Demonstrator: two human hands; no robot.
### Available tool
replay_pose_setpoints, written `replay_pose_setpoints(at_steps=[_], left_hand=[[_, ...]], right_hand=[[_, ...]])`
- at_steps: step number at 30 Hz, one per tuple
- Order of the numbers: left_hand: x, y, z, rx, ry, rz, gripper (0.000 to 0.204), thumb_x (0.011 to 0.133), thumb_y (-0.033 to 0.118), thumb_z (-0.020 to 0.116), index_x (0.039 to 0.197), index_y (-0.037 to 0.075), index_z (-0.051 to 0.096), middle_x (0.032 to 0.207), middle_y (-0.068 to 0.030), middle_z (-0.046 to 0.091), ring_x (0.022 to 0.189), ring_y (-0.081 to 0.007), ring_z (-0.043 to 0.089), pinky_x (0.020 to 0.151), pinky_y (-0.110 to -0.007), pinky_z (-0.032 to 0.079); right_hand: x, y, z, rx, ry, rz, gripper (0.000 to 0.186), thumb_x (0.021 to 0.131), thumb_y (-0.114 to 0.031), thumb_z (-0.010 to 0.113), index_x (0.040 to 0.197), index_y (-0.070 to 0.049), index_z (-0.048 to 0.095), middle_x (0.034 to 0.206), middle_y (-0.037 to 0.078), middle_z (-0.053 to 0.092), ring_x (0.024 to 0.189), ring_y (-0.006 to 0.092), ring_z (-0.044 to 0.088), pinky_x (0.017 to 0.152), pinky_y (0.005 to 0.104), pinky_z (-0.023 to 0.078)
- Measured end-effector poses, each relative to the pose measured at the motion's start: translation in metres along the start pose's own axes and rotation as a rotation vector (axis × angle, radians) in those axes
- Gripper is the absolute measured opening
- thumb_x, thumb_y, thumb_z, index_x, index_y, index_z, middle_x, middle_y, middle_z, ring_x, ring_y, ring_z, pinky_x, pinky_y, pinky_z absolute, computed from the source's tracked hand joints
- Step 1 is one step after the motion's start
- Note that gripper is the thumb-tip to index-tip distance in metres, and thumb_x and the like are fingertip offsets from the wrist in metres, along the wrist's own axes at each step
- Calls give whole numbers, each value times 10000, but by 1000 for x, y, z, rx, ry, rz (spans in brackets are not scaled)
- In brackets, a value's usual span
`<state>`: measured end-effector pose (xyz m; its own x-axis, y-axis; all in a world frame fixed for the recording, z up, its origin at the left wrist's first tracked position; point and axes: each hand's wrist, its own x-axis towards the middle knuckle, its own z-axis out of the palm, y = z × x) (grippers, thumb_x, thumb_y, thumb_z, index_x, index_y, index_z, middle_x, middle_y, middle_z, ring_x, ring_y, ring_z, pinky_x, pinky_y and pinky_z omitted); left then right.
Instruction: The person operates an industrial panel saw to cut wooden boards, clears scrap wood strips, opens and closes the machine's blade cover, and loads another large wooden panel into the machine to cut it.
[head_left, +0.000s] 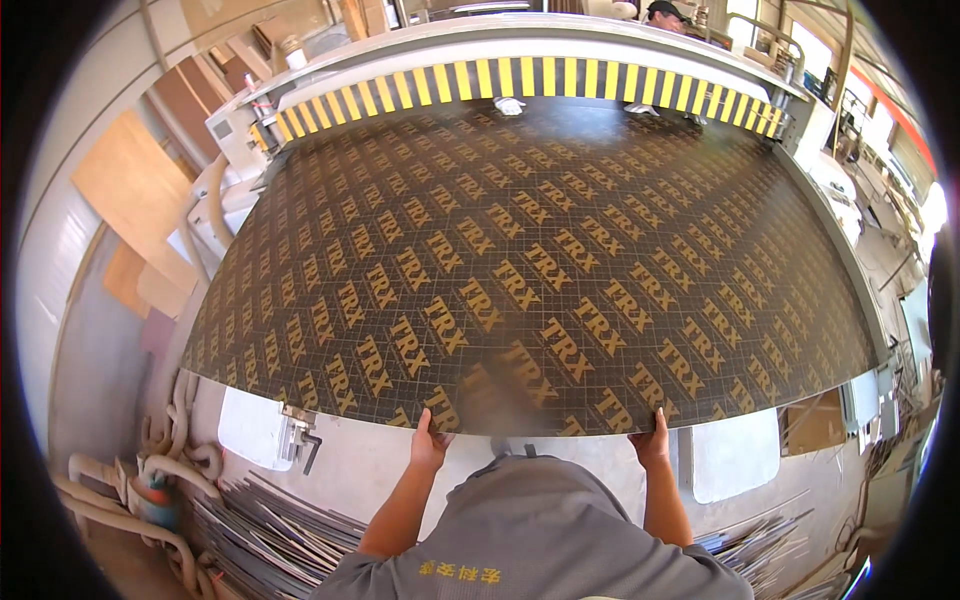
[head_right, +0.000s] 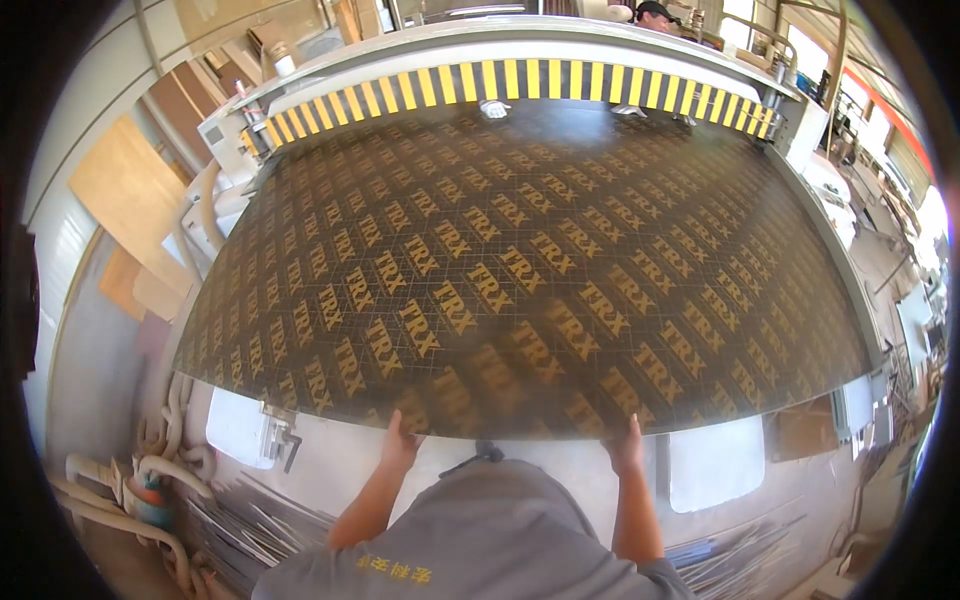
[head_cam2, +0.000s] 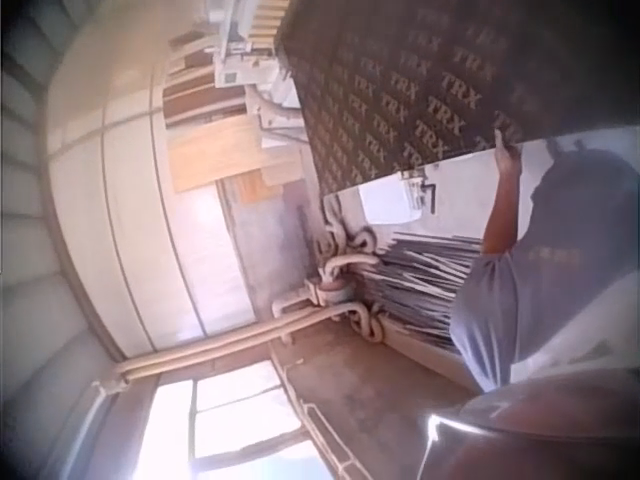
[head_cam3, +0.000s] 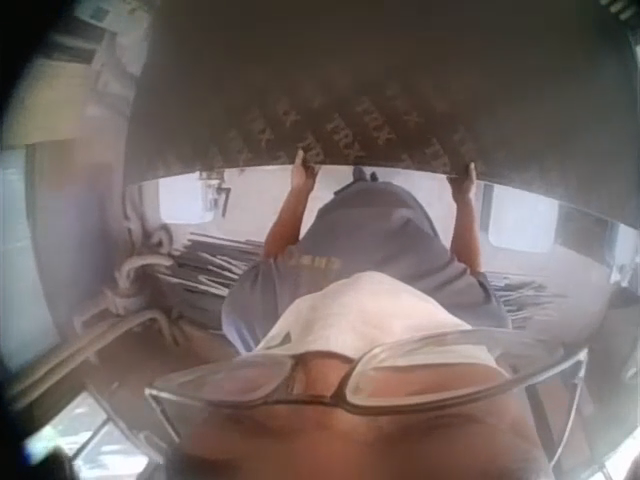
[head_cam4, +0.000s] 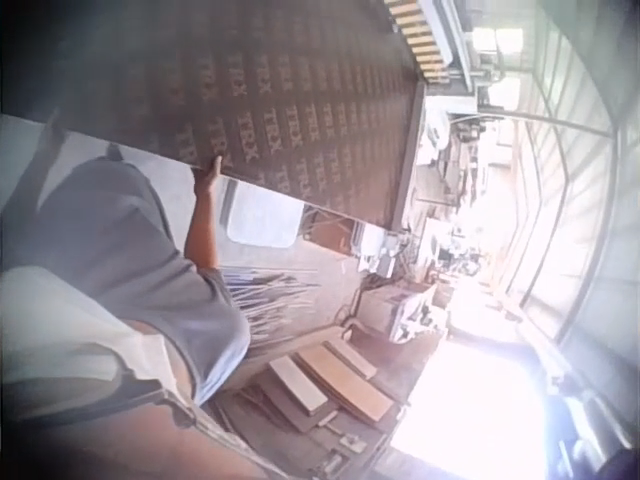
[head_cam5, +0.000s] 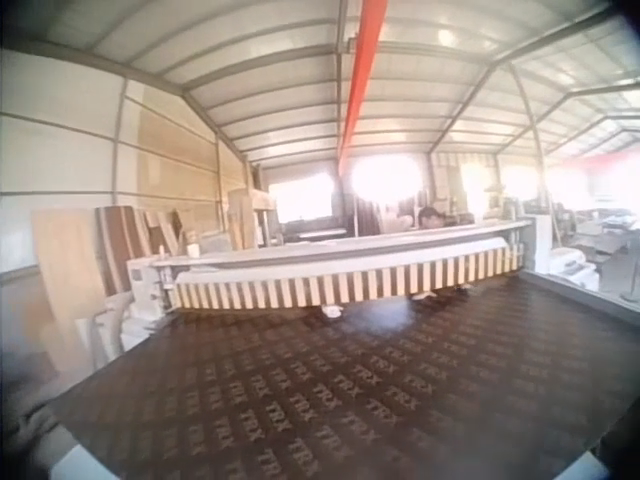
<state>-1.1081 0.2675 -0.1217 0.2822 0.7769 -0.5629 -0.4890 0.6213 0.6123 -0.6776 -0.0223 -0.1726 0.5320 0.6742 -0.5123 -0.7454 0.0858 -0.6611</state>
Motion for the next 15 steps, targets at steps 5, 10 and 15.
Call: replay_pose_setpoints(at_steps=[5,10,15], left_hand=[[5,-1,-12,355,18,115,468,1004,462,644,1202,40,679,1065,-78,748,891,-212,731,781,-352,587],[3,0,-6,393,126,129,471,977,501,668,970,34,729,756,-72,717,582,-163,637,541,-279,468],[5,-1,-5,409,133,128,443,973,500,678,759,116,626,581,-6,532,479,-122,463,470,-287,313]], right_hand=[[-5,-7,6,-103,114,-103,503,1017,-443,594,1417,-143,542,1315,35,645,1162,211,618,994,411,493],[-8,-4,12,3,136,-175,552,1012,-315,641,1488,-94,469,1421,77,580,1265,257,579,1090,446,456],[3,6,-12,-235,63,-356,542,1013,-276,641,1478,-60,466,1418,106,574,1277,276,571,1102,436,455]])
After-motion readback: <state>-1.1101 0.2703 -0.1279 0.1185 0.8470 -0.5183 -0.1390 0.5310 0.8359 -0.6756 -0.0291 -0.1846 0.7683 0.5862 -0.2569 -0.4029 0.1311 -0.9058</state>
